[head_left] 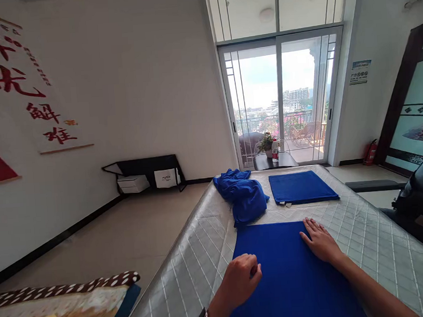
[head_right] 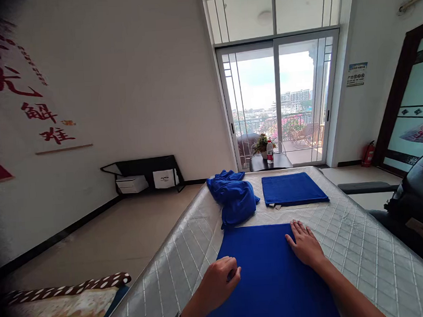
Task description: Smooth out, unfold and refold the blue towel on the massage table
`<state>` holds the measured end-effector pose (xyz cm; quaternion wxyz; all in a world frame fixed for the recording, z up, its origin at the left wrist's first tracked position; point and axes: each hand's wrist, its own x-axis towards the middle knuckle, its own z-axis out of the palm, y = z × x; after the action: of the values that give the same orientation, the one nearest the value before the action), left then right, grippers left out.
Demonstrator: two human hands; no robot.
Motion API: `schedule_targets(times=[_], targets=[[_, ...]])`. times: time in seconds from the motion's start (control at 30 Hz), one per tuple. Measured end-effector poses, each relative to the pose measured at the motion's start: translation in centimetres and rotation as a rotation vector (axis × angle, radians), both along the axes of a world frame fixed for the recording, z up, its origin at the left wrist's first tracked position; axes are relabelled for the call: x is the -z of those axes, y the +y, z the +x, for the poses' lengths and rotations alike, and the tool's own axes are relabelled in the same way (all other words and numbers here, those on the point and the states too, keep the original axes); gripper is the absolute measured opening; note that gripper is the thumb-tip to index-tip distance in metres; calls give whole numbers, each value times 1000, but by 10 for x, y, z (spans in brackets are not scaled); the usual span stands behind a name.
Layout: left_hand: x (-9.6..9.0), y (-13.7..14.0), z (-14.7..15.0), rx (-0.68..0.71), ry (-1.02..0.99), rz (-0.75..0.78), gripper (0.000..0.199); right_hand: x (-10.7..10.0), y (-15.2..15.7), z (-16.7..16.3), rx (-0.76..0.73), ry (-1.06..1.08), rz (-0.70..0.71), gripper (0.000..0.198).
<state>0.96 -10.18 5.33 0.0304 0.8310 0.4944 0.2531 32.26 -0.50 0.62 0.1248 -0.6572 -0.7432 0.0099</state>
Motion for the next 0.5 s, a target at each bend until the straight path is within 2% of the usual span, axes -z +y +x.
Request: schedule_targets(times=[0.1, 0.3, 0.43, 0.5], targets=[[1, 1, 2, 1, -20, -34, 26, 10, 3, 5, -9, -14, -55, 71], [4, 0, 15, -22, -118, -125, 30, 4, 1, 5, -8, -21, -60, 73], [-2, -7, 45, 64, -149, -271, 24, 0, -2, 6, -18, 35, -76, 72], [-9, -6, 67, 145, -117, -261, 15, -1, -3, 8, -20, 69, -84, 71]])
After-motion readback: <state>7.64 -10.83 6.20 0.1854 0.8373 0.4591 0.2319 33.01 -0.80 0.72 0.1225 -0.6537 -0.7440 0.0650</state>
